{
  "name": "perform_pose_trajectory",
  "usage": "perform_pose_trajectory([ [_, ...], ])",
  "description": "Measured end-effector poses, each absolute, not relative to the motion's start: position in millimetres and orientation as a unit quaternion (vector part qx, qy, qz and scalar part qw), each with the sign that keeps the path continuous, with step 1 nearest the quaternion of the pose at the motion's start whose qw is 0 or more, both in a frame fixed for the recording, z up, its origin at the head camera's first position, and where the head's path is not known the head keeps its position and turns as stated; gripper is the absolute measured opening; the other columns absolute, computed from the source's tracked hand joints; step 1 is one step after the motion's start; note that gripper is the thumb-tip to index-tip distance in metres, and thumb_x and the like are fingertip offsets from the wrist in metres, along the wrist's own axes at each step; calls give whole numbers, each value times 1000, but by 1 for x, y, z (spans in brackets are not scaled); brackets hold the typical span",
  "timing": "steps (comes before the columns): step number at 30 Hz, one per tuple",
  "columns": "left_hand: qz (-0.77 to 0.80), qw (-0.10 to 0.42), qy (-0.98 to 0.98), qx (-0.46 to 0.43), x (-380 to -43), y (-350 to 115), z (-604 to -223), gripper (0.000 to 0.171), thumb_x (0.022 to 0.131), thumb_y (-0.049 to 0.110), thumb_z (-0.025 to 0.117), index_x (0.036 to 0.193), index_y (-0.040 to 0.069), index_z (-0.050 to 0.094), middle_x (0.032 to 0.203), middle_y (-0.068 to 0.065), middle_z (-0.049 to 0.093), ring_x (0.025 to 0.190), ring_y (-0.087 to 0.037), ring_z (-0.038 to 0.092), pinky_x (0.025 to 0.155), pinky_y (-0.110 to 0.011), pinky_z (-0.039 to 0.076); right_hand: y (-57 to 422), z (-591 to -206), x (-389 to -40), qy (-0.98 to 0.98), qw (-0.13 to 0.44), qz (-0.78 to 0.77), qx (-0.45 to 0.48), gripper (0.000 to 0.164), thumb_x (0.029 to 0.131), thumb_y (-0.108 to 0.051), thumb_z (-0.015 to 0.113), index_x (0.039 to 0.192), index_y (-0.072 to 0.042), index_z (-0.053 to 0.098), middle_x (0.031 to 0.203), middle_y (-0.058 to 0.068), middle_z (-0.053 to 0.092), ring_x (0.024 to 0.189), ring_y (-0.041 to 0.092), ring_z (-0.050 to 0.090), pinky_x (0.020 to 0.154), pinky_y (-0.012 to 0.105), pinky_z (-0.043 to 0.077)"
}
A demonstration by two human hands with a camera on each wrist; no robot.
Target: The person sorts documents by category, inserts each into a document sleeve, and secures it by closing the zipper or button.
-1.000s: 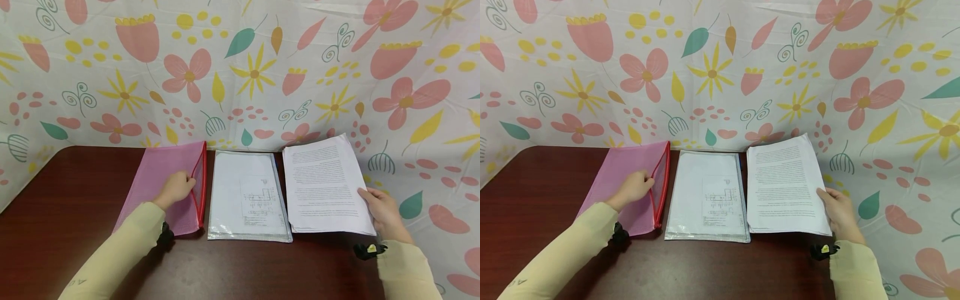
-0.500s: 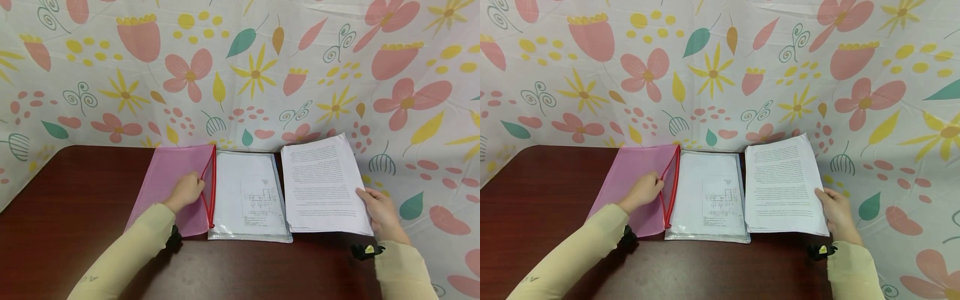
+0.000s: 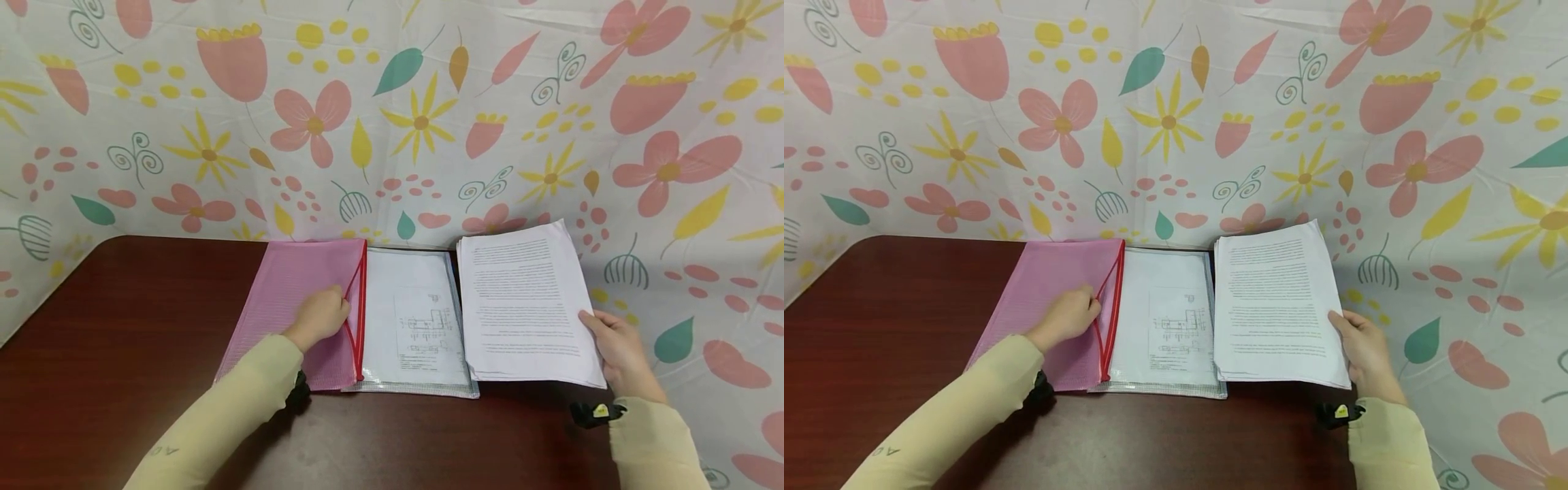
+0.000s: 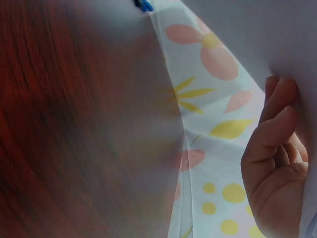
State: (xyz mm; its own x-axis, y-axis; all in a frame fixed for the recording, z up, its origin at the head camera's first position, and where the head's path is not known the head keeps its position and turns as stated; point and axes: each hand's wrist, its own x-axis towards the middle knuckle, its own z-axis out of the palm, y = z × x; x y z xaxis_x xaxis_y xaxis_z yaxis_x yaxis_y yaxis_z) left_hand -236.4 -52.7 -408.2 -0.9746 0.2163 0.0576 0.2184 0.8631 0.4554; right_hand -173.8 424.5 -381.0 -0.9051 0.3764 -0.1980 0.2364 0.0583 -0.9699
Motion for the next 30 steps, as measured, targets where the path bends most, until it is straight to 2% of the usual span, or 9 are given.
perform_pose_trajectory([
  [6,-229,0,-966,-122,-236,-43,-409,19,92,18,49,75,9,50,65,-4,49,58,-19,46,52,-30,38,422,-382,-174,-719,55,662,-202,8,86,-32,68,90,-27,63,72,-13,67,62,8,65,52,26,54],
  [19,-233,1,-964,-126,-234,-30,-410,20,92,18,49,74,10,49,63,-2,47,56,-17,44,48,-29,36,419,-381,-174,-718,45,665,-200,10,85,-31,69,90,-27,62,72,-12,67,61,10,66,51,28,54],
  [26,-240,-3,-963,-126,-233,-22,-409,20,92,19,50,74,10,48,63,-3,47,57,-19,46,50,-30,38,416,-382,-173,-713,41,676,-178,3,88,-27,66,89,-29,66,72,-11,68,60,9,66,50,27,54],
  [30,-241,3,-961,-134,-234,-19,-409,21,92,19,49,73,10,48,63,-3,47,57,-19,47,52,-31,40,412,-383,-175,-706,45,685,-175,5,87,-25,67,84,-29,67,71,-10,68,59,9,65,50,26,53],
])
